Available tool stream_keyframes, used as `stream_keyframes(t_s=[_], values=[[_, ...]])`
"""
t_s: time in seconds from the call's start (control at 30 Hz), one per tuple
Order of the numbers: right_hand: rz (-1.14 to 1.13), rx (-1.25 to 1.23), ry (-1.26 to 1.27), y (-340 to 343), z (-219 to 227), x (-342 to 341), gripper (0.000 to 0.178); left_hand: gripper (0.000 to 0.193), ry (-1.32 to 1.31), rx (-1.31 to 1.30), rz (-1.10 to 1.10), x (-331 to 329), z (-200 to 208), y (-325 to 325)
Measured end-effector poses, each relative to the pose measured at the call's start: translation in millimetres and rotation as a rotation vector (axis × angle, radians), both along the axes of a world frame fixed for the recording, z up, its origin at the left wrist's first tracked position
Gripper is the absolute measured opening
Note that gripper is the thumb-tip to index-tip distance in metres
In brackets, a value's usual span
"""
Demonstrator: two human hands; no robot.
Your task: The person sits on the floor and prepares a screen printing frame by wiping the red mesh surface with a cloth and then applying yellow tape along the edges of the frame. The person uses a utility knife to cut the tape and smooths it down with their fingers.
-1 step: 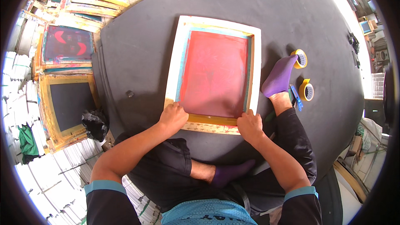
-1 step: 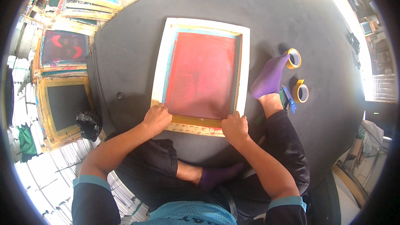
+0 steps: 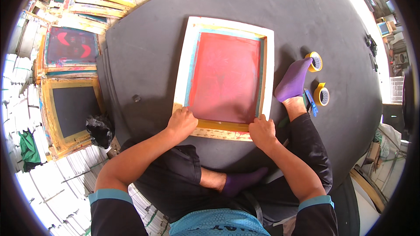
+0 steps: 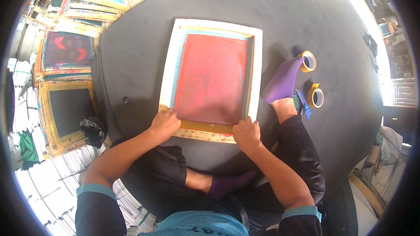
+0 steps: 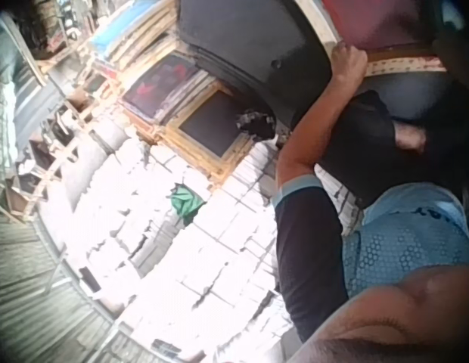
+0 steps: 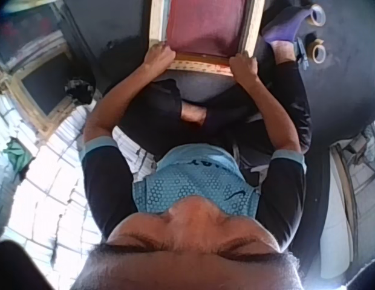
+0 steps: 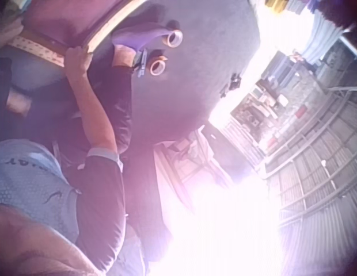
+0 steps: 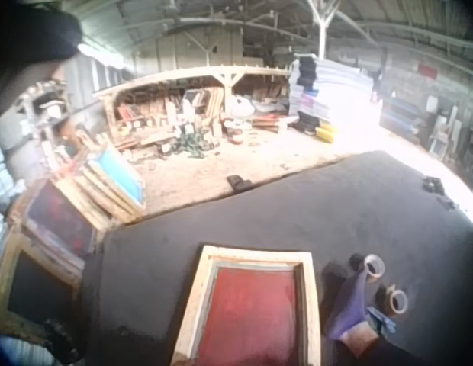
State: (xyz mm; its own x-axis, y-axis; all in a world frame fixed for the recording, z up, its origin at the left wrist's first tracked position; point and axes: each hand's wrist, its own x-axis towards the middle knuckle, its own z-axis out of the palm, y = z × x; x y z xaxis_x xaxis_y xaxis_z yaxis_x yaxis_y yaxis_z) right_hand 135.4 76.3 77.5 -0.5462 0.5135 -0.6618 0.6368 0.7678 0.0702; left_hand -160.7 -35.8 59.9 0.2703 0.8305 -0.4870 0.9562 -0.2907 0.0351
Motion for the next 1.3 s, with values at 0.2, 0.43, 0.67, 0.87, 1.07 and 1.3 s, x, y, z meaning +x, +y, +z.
stream_keyframes(t_s=[0.2,0.43,0.67,0.87,1.07,1.3], values=[[-0.008,0.081,0.055,7,-3,0,0.014,0.015,0.034,0.021,0.022,-2,-2,9],[-0.023,0.107,0.072,5,0,1,0.014,0.014,0.084,0.030,-0.025,-3,2,10],[-0.301,0.076,0.608,17,-7,27,0.016,0.015,0.026,0.144,0.147,-5,-6,-7],[-0.345,-0.160,0.714,29,-10,5,0.023,0.029,-0.295,0.226,0.220,1,5,3],[-0.207,-0.374,0.548,29,-31,-27,0.025,0.052,-0.505,0.075,0.108,37,-9,12],[-0.068,-0.100,0.510,60,-7,22,0.022,0.063,-0.518,0.164,0.124,35,-19,-5]])
